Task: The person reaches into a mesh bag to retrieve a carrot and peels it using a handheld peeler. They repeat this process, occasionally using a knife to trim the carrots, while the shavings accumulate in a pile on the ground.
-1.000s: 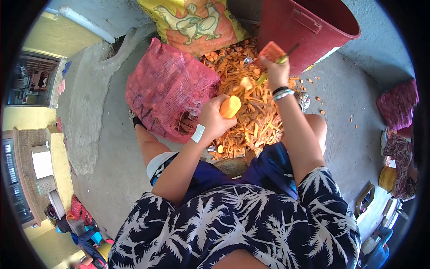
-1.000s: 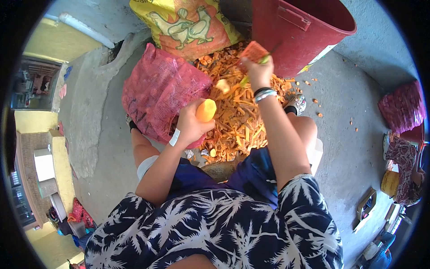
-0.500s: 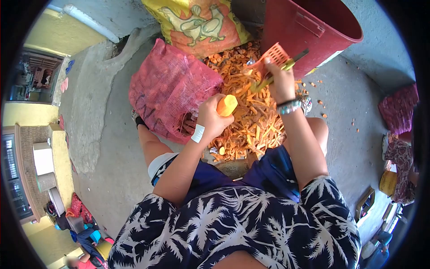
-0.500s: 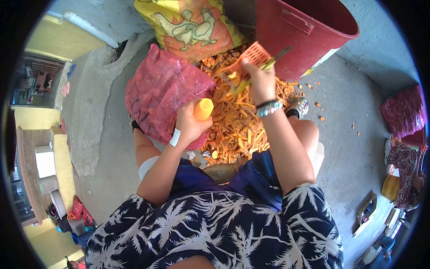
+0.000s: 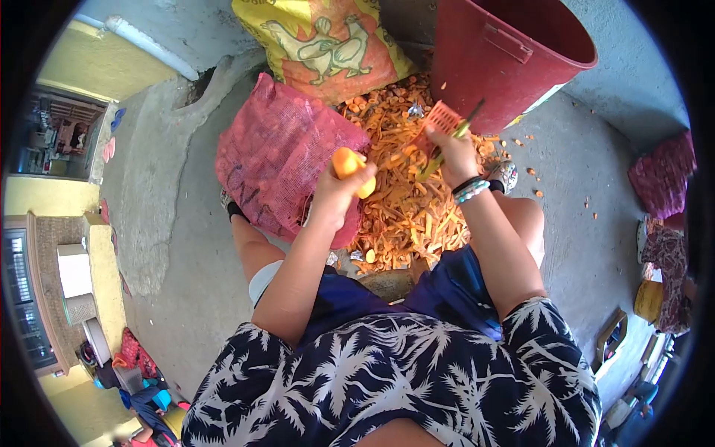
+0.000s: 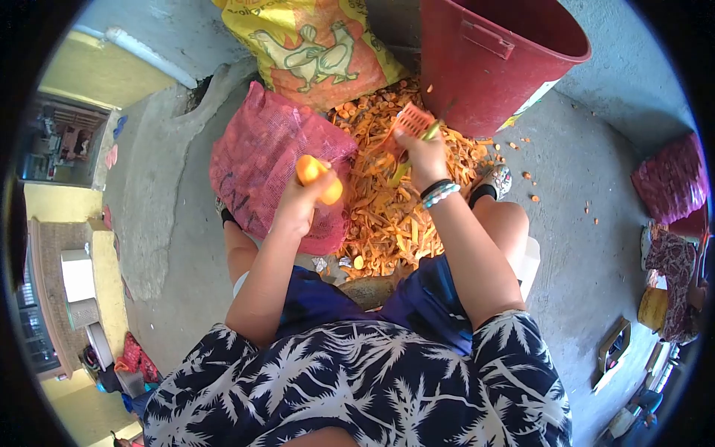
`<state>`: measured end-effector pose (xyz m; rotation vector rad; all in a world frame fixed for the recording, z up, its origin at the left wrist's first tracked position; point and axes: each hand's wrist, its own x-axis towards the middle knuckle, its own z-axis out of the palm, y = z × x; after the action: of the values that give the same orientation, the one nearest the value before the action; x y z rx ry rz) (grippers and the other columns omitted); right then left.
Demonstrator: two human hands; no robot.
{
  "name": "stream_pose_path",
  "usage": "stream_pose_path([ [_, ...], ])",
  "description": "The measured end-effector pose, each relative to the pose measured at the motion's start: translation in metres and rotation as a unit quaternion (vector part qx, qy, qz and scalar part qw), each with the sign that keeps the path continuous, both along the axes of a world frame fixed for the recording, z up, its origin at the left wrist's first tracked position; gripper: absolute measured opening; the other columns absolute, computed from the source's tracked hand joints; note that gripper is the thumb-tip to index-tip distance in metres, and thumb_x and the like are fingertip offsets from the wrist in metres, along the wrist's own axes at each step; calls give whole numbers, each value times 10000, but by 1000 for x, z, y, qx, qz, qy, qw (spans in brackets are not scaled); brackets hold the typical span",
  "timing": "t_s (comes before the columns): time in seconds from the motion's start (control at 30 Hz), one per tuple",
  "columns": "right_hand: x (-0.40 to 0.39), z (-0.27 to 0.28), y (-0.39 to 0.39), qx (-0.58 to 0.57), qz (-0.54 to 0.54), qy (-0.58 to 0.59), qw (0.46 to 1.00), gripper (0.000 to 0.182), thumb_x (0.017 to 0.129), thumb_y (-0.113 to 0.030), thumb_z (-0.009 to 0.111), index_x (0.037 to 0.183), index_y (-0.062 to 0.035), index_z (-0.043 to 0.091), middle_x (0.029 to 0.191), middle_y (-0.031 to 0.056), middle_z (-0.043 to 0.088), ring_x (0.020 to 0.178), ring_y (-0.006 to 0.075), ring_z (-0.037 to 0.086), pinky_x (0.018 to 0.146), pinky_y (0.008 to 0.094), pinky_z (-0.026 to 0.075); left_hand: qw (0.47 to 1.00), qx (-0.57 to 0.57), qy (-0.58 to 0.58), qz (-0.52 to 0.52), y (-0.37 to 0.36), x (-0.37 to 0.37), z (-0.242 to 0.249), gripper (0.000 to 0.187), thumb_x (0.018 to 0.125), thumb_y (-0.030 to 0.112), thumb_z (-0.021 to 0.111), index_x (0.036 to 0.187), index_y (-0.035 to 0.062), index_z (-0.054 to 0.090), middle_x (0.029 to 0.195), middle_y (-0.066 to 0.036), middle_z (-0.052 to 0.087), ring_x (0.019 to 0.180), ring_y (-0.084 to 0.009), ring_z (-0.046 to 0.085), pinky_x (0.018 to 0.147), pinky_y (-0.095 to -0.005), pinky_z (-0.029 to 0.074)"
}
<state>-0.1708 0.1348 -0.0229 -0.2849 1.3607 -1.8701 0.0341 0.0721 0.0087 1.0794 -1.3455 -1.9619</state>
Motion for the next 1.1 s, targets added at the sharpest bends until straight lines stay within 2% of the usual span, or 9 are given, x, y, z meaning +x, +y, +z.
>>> stream_pose_path([
  [0.17, 32, -18, -2, 232, 200, 153, 940, 363, 755, 47, 600, 1096, -3, 489, 947, 81, 604, 777, 168, 599, 650, 292, 522, 975, 190, 84, 75, -6, 4, -10, 346, 739, 166, 717, 992, 65, 503, 930, -55, 570, 802, -166, 588, 714, -287, 490],
  [0.27, 50, -35, -4, 83, 204, 7, 975, 349, 766, 32, 593, 1096, 15, 481, 945, 83, 603, 777, 177, 601, 660, 293, 518, 986, 133, 89, 53, 0, 3, -15, 338, 747, 158, 706, 986, 61, 488, 945, -71, 569, 838, -185, 599, 693, -293, 525],
  [0.4, 51, -26, 0, 45, 248, -78, 965, 302, 787, 9, 583, 1075, -3, 493, 904, 63, 598, 773, 149, 593, 670, 277, 511, 983, 141, 85, 82, 3, 7, -24, 340, 776, 200, 677, 1028, 63, 494, 981, -86, 576, 856, -200, 603, 693, -299, 536],
  [0.5, 44, -5, 0, 15, 214, -81, 973, 268, 792, -1, 583, 1048, -15, 504, 885, 52, 595, 759, 132, 595, 638, 258, 509, 931, 293, 213, 36, -1, 24, -24, 435, 801, 294, 639, 1125, 55, 475, 1031, -93, 573, 866, -215, 602, 740, -304, 520],
  [0.6, 20, 4, -2, 33, 141, 65, 987, 260, 789, -6, 591, 1035, -15, 506, 896, 58, 597, 749, 136, 602, 620, 252, 509, 924, 250, 287, -50, 5, 34, -22, 552, 801, 362, 619, 1205, 37, 431, 1068, -91, 567, 914, -230, 591, 798, -315, 496],
  [0.73, -8, 9, -6, -27, -8, 38, 999, 250, 767, 32, 603, 990, -26, 506, 846, 61, 610, 709, 137, 610, 563, 248, 498, 910, 156, 297, -244, 11, 28, -4, 529, 802, 241, 615, 1252, 58, 404, 1177, -105, 516, 1040, -260, 537, 813, -411, 480],
  [0.9, 3, 6, -1, -15, 2, 41, 999, 267, 758, 34, 620, 992, -21, 504, 876, 72, 624, 710, 122, 611, 556, 237, 495, 873, 306, 265, -273, 46, 11, -6, 360, 864, 199, 494, 1184, 39, 449, 830, -56, 509, 771, -172, 520, 668, -311, 480],
  [1.0, 22, -5, 0, -30, 2, -11, 999, 314, 747, 44, 628, 1031, -12, 505, 929, 76, 618, 781, 139, 604, 667, 253, 507, 847, 449, 159, -235, 83, 12, -9, 360, 887, 336, 468, 1102, 49, 501, 750, -38, 512, 723, -173, 518, 546, -279, 460],
  [1.1, 34, -16, -1, -7, 23, -8, 1000, 346, 750, 45, 625, 1067, -16, 500, 967, 72, 605, 838, 149, 589, 727, 262, 495, 766, 571, 146, -258, 115, 29, -27, 547, 882, 516, 349, 1038, 34, 557, 738, -66, 550, 712, -230, 542, 590, -317, 466],
])
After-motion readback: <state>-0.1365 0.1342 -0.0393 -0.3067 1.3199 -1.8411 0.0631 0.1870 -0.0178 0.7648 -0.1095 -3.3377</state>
